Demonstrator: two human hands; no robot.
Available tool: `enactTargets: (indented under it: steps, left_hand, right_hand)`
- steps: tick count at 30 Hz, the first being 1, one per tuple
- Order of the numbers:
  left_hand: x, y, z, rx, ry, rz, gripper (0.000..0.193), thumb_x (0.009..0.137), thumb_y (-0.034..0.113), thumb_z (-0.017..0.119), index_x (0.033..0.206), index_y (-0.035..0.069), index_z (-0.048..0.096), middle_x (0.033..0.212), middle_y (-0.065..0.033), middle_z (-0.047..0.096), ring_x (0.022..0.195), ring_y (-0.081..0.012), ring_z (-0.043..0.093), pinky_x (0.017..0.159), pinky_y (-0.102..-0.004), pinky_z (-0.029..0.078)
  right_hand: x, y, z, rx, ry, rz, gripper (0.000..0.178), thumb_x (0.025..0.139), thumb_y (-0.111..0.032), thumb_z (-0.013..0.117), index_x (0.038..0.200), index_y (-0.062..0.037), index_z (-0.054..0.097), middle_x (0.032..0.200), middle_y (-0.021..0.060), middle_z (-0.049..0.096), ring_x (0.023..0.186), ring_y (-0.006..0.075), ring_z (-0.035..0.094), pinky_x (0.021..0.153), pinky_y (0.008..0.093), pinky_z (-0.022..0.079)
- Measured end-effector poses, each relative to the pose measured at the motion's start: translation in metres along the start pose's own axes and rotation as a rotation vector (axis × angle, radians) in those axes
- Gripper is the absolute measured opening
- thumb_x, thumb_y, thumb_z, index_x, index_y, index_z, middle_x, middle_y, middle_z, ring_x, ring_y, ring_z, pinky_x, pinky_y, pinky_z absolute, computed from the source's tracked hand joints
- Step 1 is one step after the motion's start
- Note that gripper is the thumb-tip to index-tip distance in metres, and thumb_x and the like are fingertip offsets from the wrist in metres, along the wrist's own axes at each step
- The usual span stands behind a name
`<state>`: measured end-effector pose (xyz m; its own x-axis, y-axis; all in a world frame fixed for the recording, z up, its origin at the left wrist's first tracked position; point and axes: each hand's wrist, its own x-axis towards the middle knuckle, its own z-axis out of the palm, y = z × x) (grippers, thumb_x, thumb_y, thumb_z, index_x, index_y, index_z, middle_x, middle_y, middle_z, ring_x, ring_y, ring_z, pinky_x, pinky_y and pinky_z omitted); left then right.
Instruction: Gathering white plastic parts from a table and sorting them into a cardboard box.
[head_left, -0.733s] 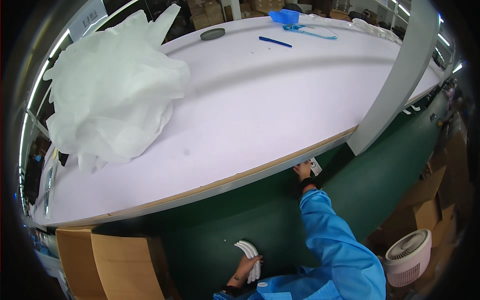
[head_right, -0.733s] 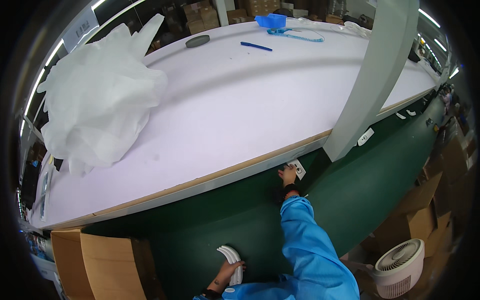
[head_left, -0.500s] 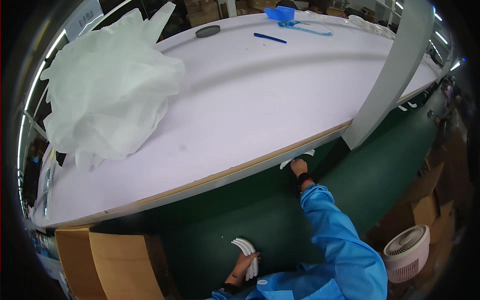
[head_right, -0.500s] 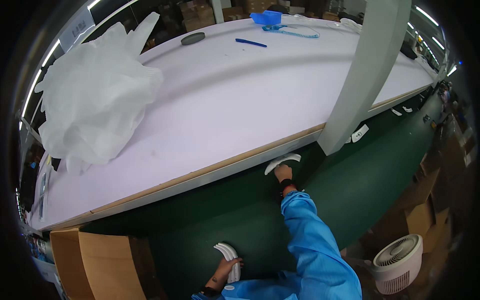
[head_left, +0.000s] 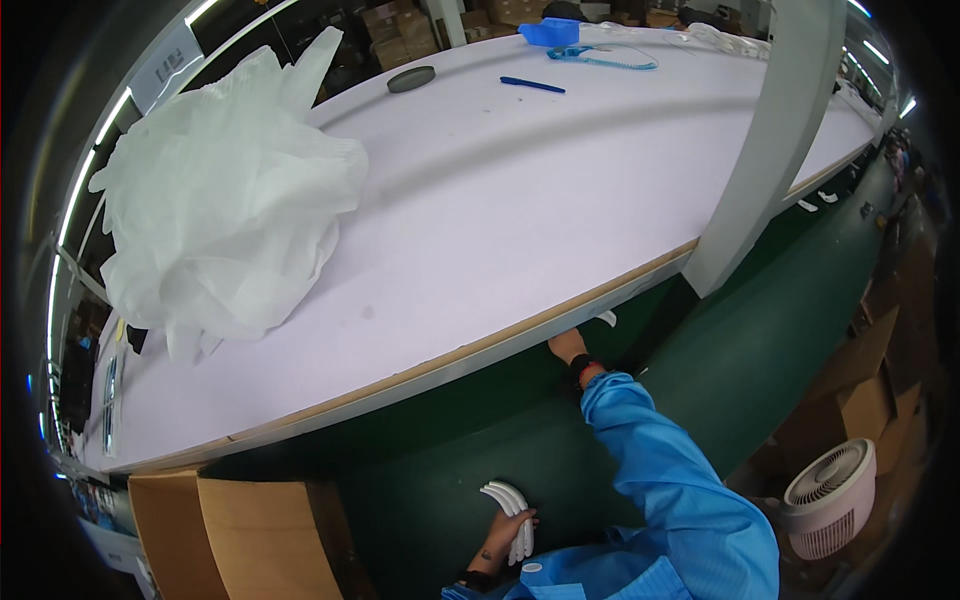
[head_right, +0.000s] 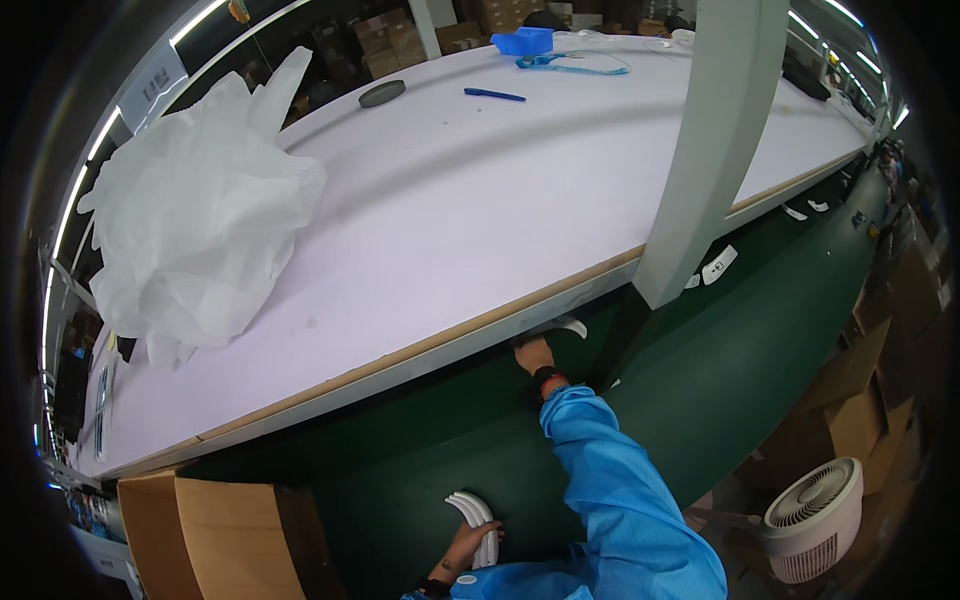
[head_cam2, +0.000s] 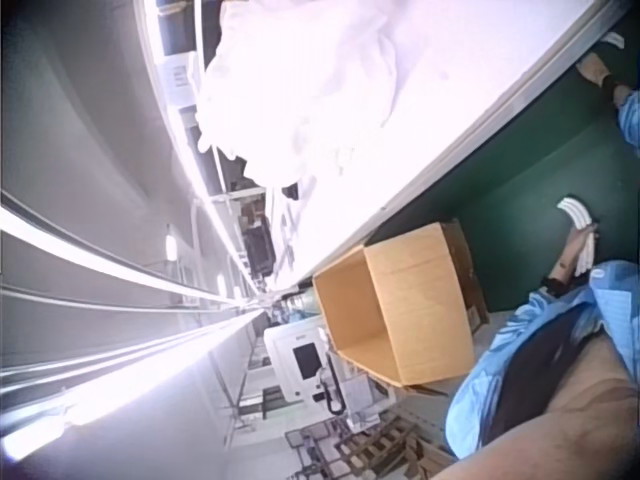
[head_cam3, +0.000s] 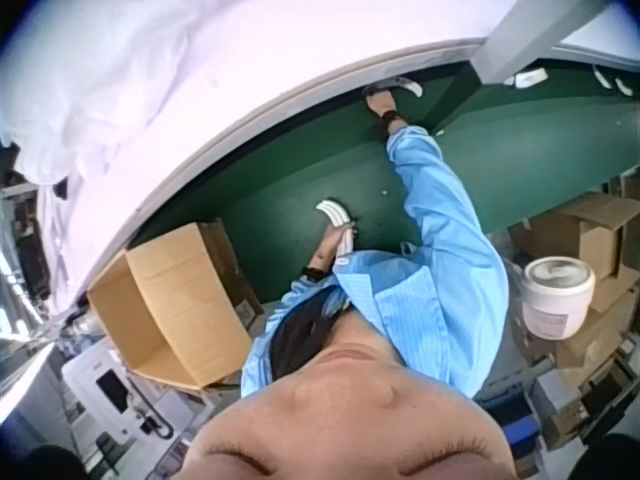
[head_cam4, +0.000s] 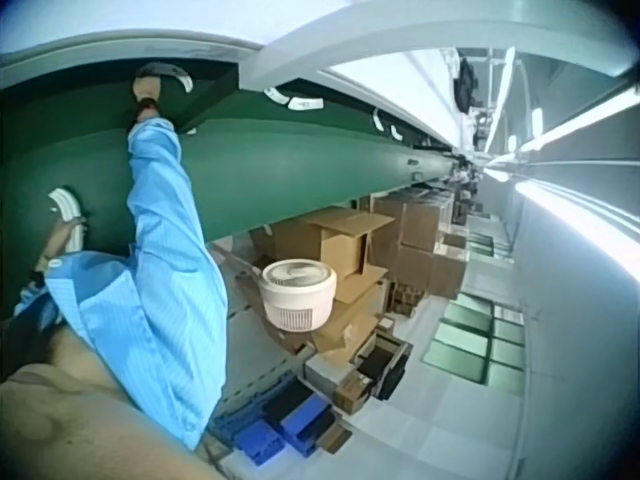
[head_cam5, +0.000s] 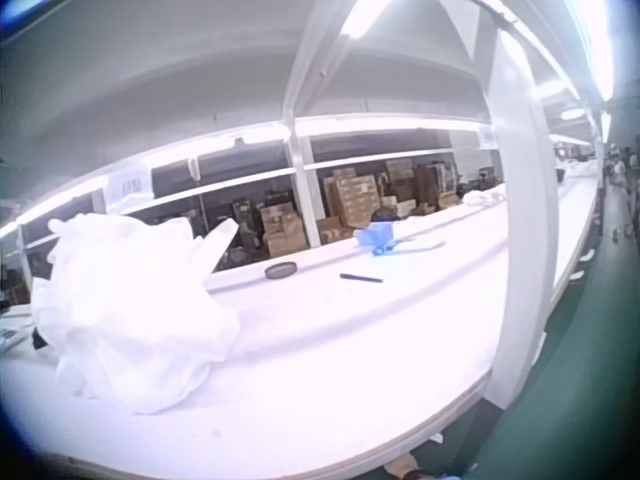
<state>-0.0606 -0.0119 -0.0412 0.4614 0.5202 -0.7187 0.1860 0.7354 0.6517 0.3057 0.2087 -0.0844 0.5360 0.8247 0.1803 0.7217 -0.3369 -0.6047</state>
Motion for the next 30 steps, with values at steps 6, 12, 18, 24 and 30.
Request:
enactTargets:
  steps: [6,12,18,24,30]
  left_hand:
    - [-0.001,-0.006,-0.011,-0.027,0.019,0.008,0.032,0.08,0.012,0.069,0.103,-0.003,0.052,0.089,-0.0131,0.063,0.078,-0.0245,0.066,0.07,-0.0358,0.056]
    - [-0.003,0.007,-0.003,0.006,-0.003,0.002,0.031,0.08,0.013,0.069,0.102,-0.003,0.053,0.088,-0.0131,0.063,0.079,-0.0246,0.066,0.07,-0.0353,0.056]
    - [-0.004,0.003,-0.006,-0.007,-0.011,-0.001,0.031,0.081,0.014,0.068,0.102,-0.003,0.054,0.087,-0.0131,0.063,0.078,-0.0246,0.066,0.069,-0.0344,0.055]
    - [-0.001,0.001,-0.002,0.001,-0.04,0.009,0.028,0.081,0.014,0.068,0.1,-0.003,0.055,0.086,-0.0138,0.064,0.078,-0.0246,0.067,0.07,-0.0343,0.056]
    - [0.001,0.026,-0.023,-0.268,0.093,0.043,0.023,0.081,0.012,0.068,0.097,-0.001,0.057,0.081,-0.0122,0.065,0.07,-0.0237,0.066,0.064,-0.0336,0.055]
  right_hand:
    - [-0.018,-0.042,-0.005,-0.038,-0.146,0.164,0.041,0.087,-0.032,0.051,0.118,-0.0047,0.055,0.124,0.0214,0.053,0.1,0.0416,0.055,0.088,0.0498,0.046]
    - [-0.003,-0.014,-0.014,-0.289,0.286,0.155,0.038,0.086,-0.028,0.051,0.119,-0.0092,0.056,0.131,0.0186,0.045,0.106,0.0409,0.052,0.085,0.0489,0.047]
    - [0.026,0.019,-0.016,-0.238,-0.005,-0.285,0.042,0.085,-0.034,0.052,0.122,-0.0129,0.056,0.128,0.019,0.052,0.12,0.0345,0.046,0.092,0.0502,0.042]
    - [0.016,0.055,-0.002,-0.273,0.057,-0.227,0.03,0.083,-0.015,0.051,0.109,-0.0072,0.063,0.114,0.0184,0.06,0.095,0.0355,0.062,0.082,0.0426,0.05]
    - [-0.055,-0.063,-0.053,0.053,-0.263,-0.6,0.013,0.079,-0.007,0.054,0.086,-0.0055,0.064,0.094,0.0126,0.062,0.09,0.0314,0.059,0.081,0.0396,0.05]
